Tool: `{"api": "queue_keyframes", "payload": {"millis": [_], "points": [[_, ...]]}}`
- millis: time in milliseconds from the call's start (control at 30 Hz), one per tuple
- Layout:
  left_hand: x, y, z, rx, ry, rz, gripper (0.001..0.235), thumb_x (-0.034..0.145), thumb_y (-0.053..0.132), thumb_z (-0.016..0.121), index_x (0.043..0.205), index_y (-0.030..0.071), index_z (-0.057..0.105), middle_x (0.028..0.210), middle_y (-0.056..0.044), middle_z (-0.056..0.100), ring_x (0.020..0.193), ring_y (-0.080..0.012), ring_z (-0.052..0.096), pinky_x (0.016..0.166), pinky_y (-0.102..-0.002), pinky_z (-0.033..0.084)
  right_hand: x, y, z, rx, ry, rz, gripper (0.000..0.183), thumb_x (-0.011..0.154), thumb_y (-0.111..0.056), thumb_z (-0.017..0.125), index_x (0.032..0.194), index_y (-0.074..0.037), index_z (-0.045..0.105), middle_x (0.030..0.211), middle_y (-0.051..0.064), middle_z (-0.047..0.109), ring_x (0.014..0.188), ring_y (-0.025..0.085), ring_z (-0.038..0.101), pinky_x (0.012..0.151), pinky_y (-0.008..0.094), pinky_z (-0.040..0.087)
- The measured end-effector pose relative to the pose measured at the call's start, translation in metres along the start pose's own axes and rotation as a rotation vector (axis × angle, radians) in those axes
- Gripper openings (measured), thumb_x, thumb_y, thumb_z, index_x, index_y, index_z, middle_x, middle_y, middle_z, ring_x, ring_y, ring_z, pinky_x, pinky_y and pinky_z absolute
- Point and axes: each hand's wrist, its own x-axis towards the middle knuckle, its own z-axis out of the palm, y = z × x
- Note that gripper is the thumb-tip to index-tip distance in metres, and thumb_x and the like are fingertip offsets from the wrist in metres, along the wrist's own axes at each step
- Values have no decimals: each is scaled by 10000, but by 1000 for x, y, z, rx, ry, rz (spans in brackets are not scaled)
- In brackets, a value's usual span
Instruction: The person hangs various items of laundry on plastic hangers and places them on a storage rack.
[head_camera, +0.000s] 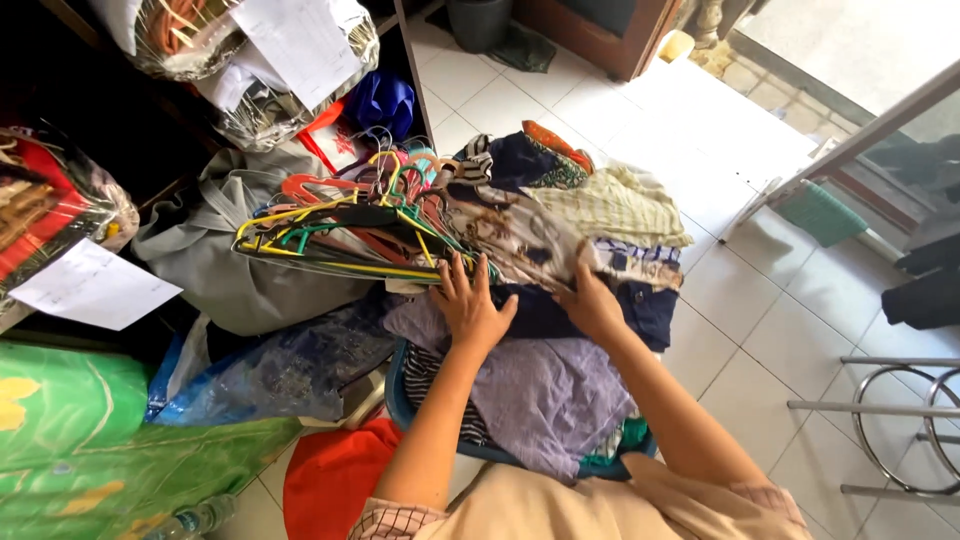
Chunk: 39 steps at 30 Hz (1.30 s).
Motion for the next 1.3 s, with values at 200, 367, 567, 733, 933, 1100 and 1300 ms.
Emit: {"api": "queue_keyframes", "payload": {"millis": [200, 367, 567, 733, 933, 1100, 1300], "points": [[-14, -13, -5, 118, -64, 22, 899, 771, 464, 747, 1554, 186, 404, 1640, -232, 235, 1500, -477, 177, 1104, -765, 185, -36, 36, -31, 277, -235, 122, 276, 922, -303, 711, 1070, -71, 694, 909, 101, 686, 871, 242, 616, 758, 388, 488], [-22, -14, -8, 113, -66, -15, 894, 766, 391, 765, 1559, 184, 411, 1656, -202, 220, 1527, -463, 154, 1150, -749, 163, -52, 57, -107, 762, -425, 109, 266, 919, -198, 717, 833, 39, 631, 759, -35, 502, 746, 89, 453, 641, 297, 374], [-28, -1, -14, 68, -134, -104, 901, 734, 380, 823, 1509, 145, 427, 1649, -187, 212, 1524, -457, 123, 1138, -758, 139, -72, 68, -204, 693, -813, -28, 220, 833, -174, 739, 796, 41, 710, 639, 1, 471, 610, 97, 414, 523, 317, 328], [-36, -4, -7, 98, -122, -119, 897, 733, 369, 828, 1506, 143, 434, 1657, -171, 200, 1536, -444, 115, 1157, -745, 153, -98, 101, -236, 1089, -518, -815, 223, 793, -150, 714, 825, 25, 580, 728, 182, 643, 631, 351, 621, 601, 479, 475], [-43, 17, -6, 212, -55, -122, 886, 775, 356, 761, 1553, 114, 414, 1650, -224, 197, 1524, -470, 129, 1140, -736, 164, -109, 205, -295, 1325, -634, -593, 305, 708, -222, 748, 661, -76, 484, 613, 108, 524, 644, 293, 508, 692, 459, 346], [-87, 89, 25, 130, 44, -94, 683, 945, 386, 632, 1509, 40, 465, 1584, -263, 359, 1431, -502, 328, 1127, -643, 299, -140, 158, -250, 1218, -615, -418, 265, 707, -185, 784, 719, 24, 621, 658, 155, 598, 661, 329, 579, 657, 502, 412], [-193, 179, 43, -163, -235, -353, 632, 902, 487, 663, 1338, 45, 541, 1308, -240, 567, 1153, -439, 567, 946, -530, 472, -138, 116, -225, 1107, -1159, -477, 266, 815, -152, 759, 716, 18, 580, 678, 82, 555, 644, 241, 509, 614, 385, 364]]}}
